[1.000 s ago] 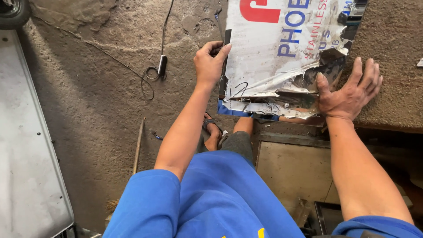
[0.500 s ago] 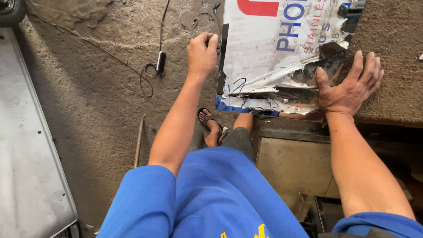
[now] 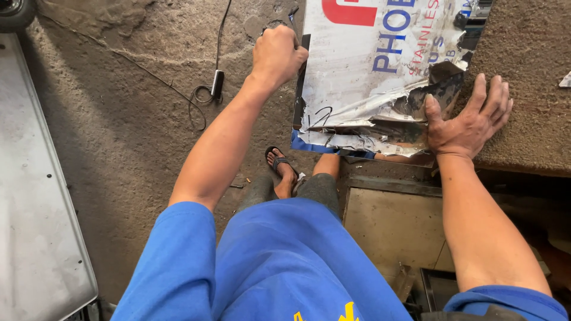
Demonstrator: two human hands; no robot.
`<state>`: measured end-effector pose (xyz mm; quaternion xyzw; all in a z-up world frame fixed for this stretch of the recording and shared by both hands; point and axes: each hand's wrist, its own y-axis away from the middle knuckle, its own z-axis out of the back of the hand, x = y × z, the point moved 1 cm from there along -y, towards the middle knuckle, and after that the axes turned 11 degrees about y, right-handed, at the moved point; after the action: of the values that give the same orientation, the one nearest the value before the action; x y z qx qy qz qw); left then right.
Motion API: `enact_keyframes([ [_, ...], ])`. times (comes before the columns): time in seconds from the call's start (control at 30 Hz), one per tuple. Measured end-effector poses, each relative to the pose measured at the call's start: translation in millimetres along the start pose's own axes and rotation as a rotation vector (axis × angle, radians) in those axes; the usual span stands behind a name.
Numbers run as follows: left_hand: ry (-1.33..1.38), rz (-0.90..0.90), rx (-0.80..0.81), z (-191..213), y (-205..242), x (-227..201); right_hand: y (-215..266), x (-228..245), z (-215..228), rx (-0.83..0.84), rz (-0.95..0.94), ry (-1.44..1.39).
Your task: Peeling the white protective plastic film off a large stainless steel sheet.
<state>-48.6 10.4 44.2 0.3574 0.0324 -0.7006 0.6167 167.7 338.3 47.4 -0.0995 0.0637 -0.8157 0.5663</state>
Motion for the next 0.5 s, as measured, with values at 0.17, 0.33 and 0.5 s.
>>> enact_keyframes([
  [0.17,0.429,0.172,0.013,21.1,36.2,3.0,-1.8,1.5,1.8,0.021,-0.01,-0.004],
  [0.33,0.825,0.384,0.02,17.3,87.7,26.5,-1.5,0.9,0.6,-0.01,0.002,-0.01],
  [0.5,0.832,0.199,-0.186,-11.7,95.9,46.4,0.6,-3.4,-5.1,-0.027,0.018,0.009],
])
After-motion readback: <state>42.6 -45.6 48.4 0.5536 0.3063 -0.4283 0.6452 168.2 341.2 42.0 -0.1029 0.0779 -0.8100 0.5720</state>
